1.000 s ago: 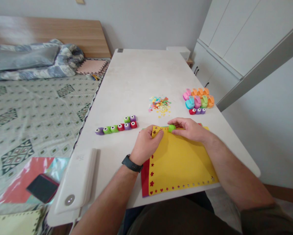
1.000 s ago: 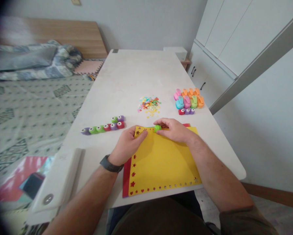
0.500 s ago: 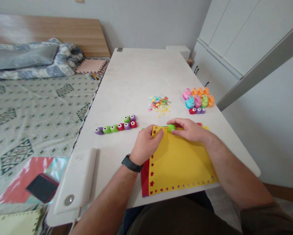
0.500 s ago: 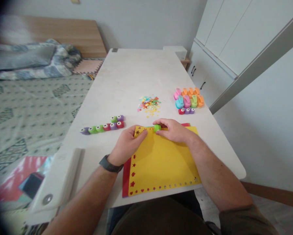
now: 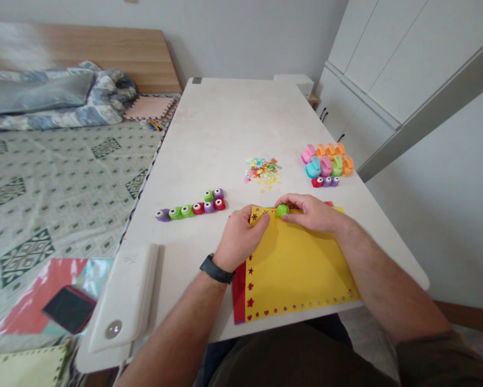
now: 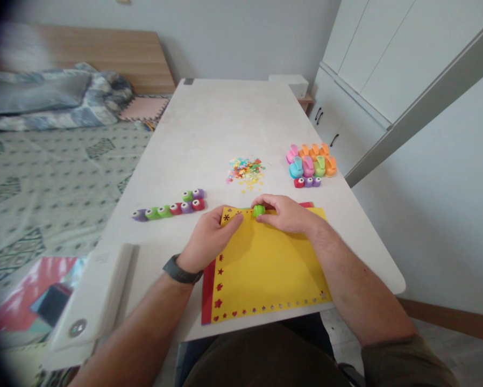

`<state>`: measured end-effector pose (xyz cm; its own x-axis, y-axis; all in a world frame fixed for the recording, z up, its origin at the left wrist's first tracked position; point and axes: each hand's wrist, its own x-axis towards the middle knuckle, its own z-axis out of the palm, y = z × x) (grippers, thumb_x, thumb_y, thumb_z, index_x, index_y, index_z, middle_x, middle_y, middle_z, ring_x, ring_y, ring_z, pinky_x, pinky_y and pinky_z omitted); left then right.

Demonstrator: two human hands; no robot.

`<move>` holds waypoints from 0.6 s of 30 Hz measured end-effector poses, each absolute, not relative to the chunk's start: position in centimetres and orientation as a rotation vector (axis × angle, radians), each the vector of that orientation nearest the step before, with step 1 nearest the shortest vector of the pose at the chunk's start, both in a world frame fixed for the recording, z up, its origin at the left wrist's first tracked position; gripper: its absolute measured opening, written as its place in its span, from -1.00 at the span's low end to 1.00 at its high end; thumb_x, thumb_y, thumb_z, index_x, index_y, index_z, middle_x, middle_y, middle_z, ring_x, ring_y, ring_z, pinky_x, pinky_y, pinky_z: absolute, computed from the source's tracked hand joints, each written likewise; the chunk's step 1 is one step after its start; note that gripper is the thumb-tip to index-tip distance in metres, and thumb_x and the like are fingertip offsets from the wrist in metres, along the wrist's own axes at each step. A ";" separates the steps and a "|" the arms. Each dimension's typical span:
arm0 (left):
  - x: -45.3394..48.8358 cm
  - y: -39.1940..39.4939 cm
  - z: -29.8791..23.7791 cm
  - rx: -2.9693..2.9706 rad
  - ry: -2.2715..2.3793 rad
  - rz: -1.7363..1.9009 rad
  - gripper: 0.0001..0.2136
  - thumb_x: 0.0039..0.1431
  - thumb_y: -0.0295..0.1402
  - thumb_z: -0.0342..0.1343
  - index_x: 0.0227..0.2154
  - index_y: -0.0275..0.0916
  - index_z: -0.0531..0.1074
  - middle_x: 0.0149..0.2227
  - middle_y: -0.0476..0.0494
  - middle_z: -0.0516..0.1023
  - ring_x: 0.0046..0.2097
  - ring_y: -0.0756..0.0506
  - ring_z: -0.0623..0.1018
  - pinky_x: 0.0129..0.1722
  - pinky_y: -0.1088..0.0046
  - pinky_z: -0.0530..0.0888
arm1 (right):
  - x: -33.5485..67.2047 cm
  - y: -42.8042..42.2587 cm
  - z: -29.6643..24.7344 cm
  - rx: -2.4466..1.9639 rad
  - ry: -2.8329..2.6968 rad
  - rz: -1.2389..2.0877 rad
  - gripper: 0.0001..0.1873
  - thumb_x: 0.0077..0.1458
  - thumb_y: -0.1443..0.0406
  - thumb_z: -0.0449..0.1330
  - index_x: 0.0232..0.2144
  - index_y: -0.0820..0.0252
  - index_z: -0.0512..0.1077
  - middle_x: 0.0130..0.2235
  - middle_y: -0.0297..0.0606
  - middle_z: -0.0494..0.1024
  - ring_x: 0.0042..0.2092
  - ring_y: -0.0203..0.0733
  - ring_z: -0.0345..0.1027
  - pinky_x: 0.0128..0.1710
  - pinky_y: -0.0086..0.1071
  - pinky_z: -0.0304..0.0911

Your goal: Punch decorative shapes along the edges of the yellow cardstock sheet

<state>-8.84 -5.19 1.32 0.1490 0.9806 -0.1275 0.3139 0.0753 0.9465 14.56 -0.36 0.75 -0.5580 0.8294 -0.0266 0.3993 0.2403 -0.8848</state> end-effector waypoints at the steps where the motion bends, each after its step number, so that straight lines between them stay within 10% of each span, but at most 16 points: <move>1: -8.8 -5.2 1.3 1.439 1.351 0.843 -0.74 0.22 -0.11 0.17 -0.30 -0.22 0.54 -0.33 -0.12 0.65 -0.34 -0.11 0.57 -0.44 0.48 0.40 | 14.5 -0.3 0.8 -1.116 -2.069 1.271 -0.65 0.16 0.21 0.31 0.00 0.11 0.51 -0.06 -0.23 0.62 -0.06 -0.08 0.50 0.03 -0.18 0.38; 18: -8.9 -5.2 1.0 1.506 1.360 0.847 -0.74 0.26 -0.12 0.13 -0.29 -0.21 0.55 -0.34 -0.12 0.65 -0.34 -0.11 0.57 -0.44 0.47 0.39 | 14.3 -0.3 0.4 -1.237 -2.109 1.172 -0.73 0.15 0.21 0.31 -0.09 0.11 0.53 -0.22 -0.29 0.61 -0.24 -0.15 0.45 -0.21 -0.30 0.35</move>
